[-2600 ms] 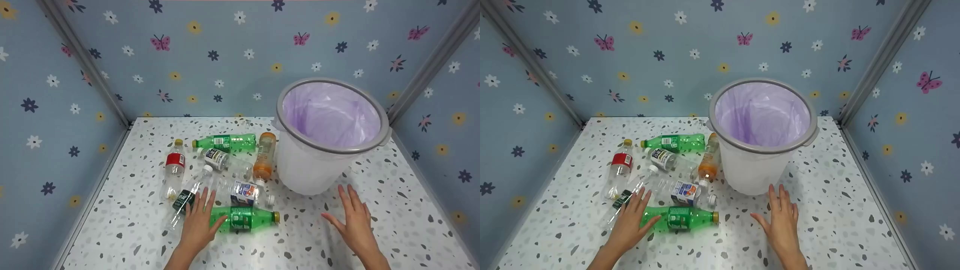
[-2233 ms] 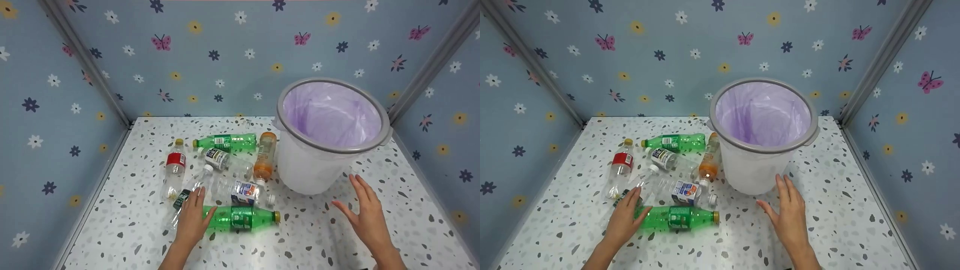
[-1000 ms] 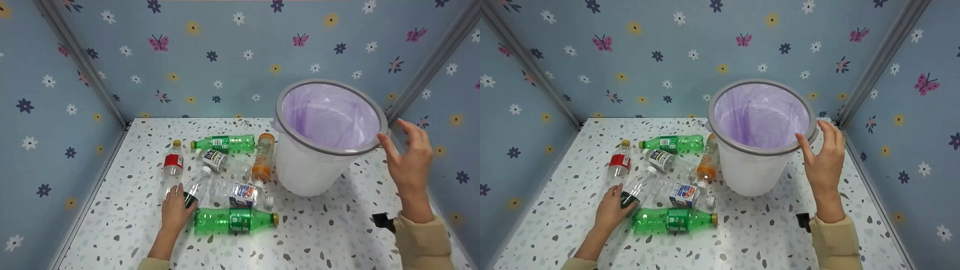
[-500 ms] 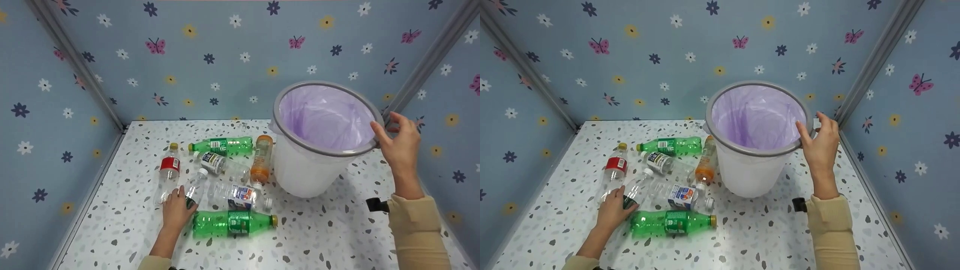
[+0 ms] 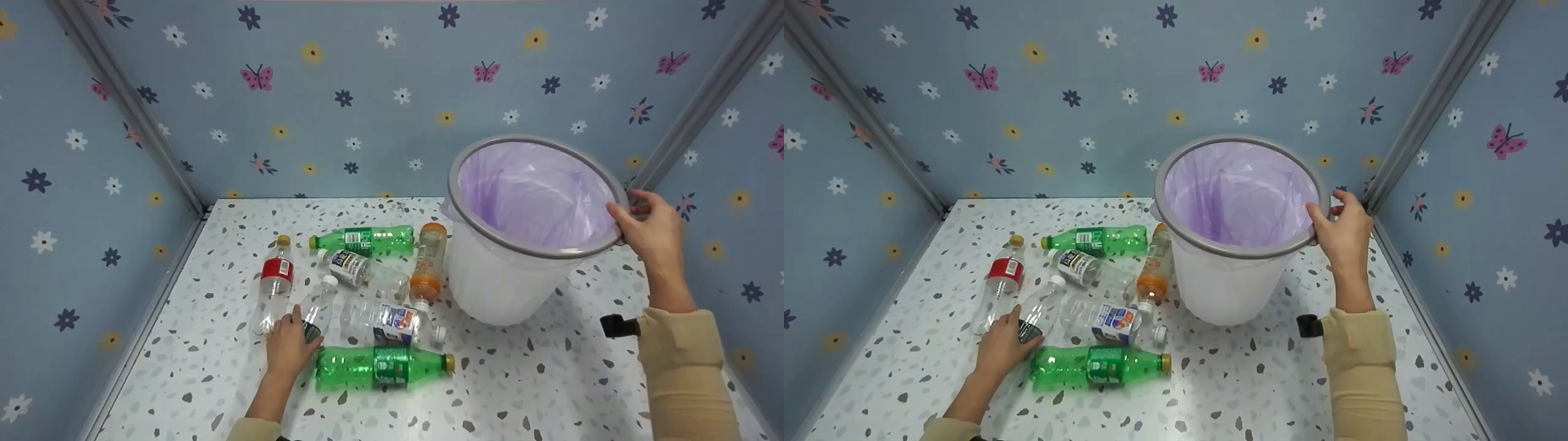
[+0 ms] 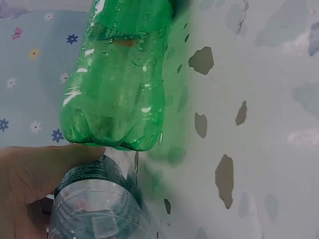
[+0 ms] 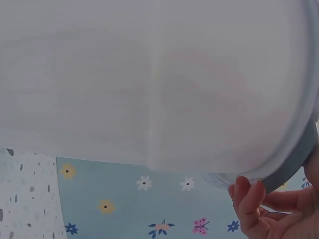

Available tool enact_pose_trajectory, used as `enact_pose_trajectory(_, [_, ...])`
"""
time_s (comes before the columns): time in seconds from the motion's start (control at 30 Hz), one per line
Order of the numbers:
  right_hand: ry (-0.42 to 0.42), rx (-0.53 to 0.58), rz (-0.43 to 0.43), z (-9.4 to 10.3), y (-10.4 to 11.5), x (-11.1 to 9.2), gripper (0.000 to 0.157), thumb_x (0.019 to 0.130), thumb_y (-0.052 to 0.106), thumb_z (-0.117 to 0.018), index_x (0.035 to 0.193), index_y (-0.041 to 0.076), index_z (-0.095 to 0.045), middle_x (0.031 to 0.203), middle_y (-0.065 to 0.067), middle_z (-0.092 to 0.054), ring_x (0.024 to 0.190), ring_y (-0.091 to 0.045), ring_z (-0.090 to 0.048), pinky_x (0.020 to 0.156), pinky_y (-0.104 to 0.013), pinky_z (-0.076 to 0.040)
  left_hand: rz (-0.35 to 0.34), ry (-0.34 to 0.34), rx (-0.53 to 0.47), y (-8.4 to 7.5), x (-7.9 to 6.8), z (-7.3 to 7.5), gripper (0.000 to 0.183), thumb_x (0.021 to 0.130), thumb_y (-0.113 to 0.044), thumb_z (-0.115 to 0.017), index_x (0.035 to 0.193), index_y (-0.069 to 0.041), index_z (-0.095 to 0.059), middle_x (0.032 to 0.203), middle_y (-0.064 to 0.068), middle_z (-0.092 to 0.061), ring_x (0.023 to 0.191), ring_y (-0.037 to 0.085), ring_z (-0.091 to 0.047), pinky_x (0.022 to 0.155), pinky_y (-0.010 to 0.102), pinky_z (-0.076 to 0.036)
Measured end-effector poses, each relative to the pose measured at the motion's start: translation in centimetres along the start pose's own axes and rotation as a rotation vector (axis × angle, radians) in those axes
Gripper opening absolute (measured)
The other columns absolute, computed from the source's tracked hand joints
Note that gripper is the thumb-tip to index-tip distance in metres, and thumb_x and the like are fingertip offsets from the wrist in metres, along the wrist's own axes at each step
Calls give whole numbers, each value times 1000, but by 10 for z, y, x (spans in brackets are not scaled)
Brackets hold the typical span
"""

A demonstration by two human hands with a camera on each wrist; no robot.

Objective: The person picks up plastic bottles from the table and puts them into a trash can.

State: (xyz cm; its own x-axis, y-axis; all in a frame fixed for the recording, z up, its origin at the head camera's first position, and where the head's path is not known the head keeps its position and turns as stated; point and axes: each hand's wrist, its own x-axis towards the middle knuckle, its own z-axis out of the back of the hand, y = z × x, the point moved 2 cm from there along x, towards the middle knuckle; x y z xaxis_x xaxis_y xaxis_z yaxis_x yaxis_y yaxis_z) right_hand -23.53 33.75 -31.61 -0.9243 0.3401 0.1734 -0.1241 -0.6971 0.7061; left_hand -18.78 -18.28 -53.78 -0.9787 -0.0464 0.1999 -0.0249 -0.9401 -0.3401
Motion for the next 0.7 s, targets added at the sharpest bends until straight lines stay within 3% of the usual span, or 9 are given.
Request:
enact_pose_trajectory(0.33, [-12, 27, 0, -1, -3, 5, 56, 86, 32, -53, 128, -4, -41, 88, -9, -49, 57, 0, -45, 48, -12, -40, -13, -36, 11, 1, -1, -1, 75, 65, -29, -76, 118, 13, -45, 94, 27, -55, 82, 40, -53, 68, 50, -43])
enact_pose_trajectory(0.7, [-19, 98, -43, -4, -5, 7, 52, 86, 25, -54, 128, -3, -41, 74, 3, -49, 53, 1, -47, 47, -13, -42, 2, -69, -21, 2, -1, 9, 74, 66, -29, -74, 119, 13, -44, 99, 29, -54, 87, 42, -52, 70, 52, -43])
